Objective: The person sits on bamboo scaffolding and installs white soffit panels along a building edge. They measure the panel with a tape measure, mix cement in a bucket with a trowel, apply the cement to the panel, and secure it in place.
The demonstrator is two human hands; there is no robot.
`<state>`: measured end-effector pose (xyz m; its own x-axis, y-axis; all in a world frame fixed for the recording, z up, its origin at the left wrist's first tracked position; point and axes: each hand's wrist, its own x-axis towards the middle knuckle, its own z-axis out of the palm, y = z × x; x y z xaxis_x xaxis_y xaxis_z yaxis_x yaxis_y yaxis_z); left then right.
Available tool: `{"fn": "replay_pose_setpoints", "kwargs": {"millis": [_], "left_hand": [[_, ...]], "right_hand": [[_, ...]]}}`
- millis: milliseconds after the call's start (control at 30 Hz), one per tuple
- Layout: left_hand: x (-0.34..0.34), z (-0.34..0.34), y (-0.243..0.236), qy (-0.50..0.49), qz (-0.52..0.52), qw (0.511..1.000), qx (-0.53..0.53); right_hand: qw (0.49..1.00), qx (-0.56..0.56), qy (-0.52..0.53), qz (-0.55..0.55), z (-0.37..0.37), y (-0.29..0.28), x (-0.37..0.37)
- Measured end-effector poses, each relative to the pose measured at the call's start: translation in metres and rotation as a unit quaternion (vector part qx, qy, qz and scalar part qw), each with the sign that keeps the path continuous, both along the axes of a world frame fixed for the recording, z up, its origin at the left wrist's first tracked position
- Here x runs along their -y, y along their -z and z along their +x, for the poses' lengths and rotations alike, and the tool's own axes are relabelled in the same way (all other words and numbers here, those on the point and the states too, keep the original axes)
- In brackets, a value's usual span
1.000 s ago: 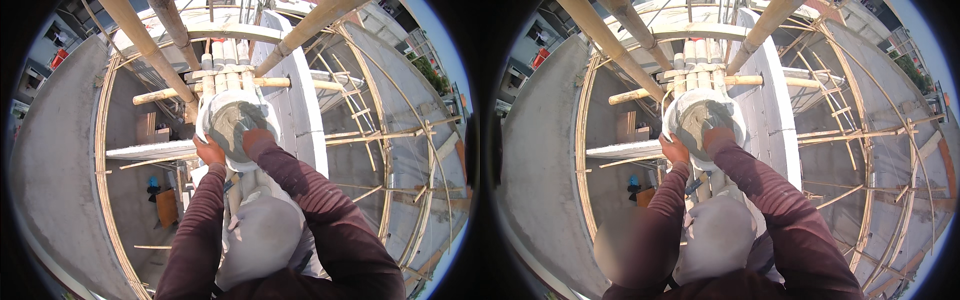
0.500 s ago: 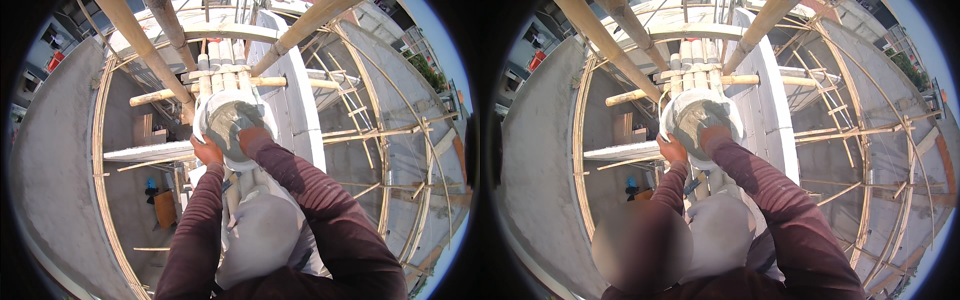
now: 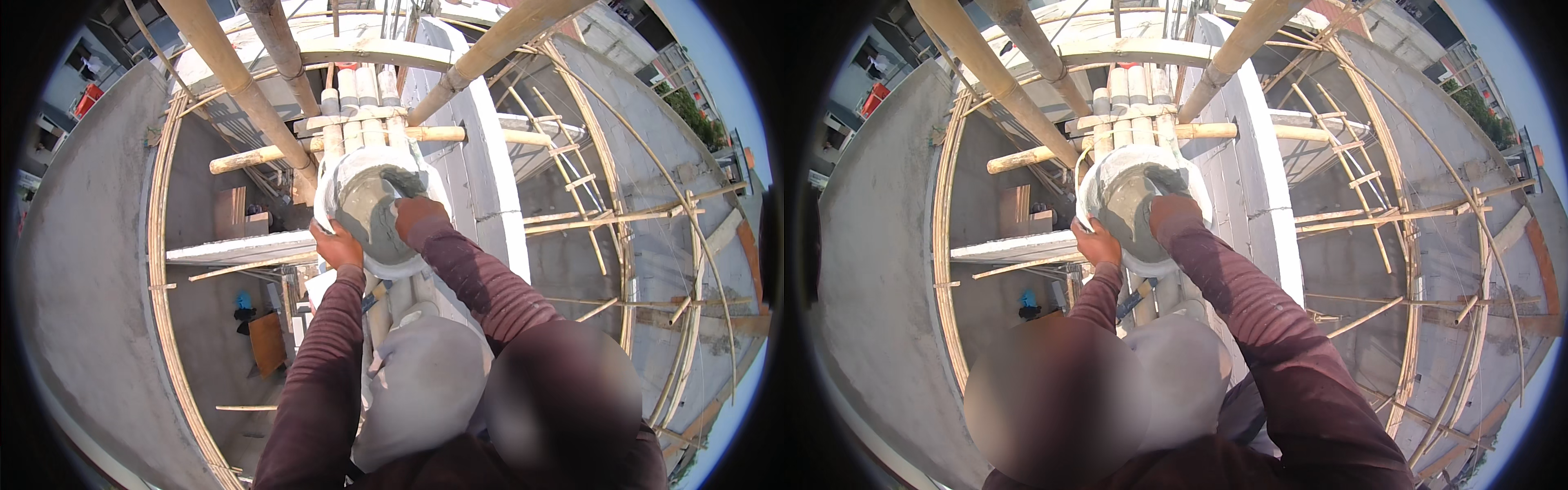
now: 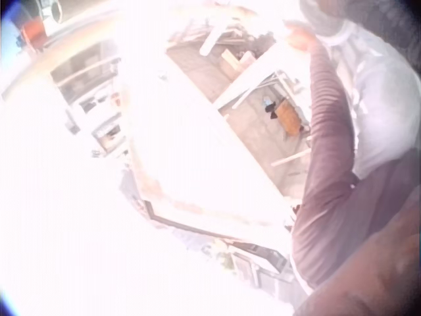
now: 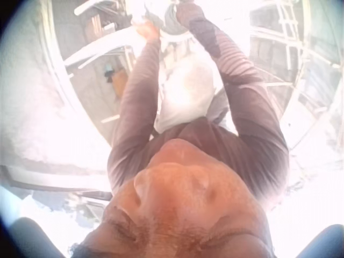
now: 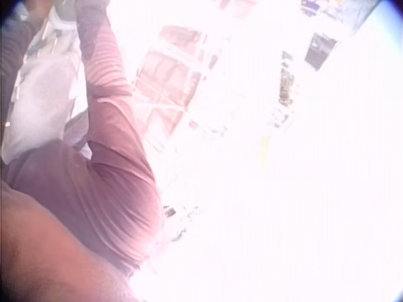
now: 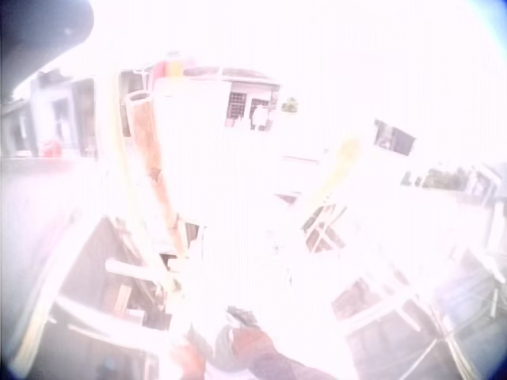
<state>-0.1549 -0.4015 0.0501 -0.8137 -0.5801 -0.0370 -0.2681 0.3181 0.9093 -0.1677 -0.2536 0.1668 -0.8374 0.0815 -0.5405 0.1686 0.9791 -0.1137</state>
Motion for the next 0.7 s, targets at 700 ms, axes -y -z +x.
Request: {"fn": "replay_pose_setpoints", "kwargs": {"millis": [700], "left_hand": [[0.001, -0.003, 0.001, -0.013, -0.007, 1.0, 0.01]], "right_hand": [[0.986, 0.045, -0.15, 0.056, 0.002, 0.006, 0.02]]}}
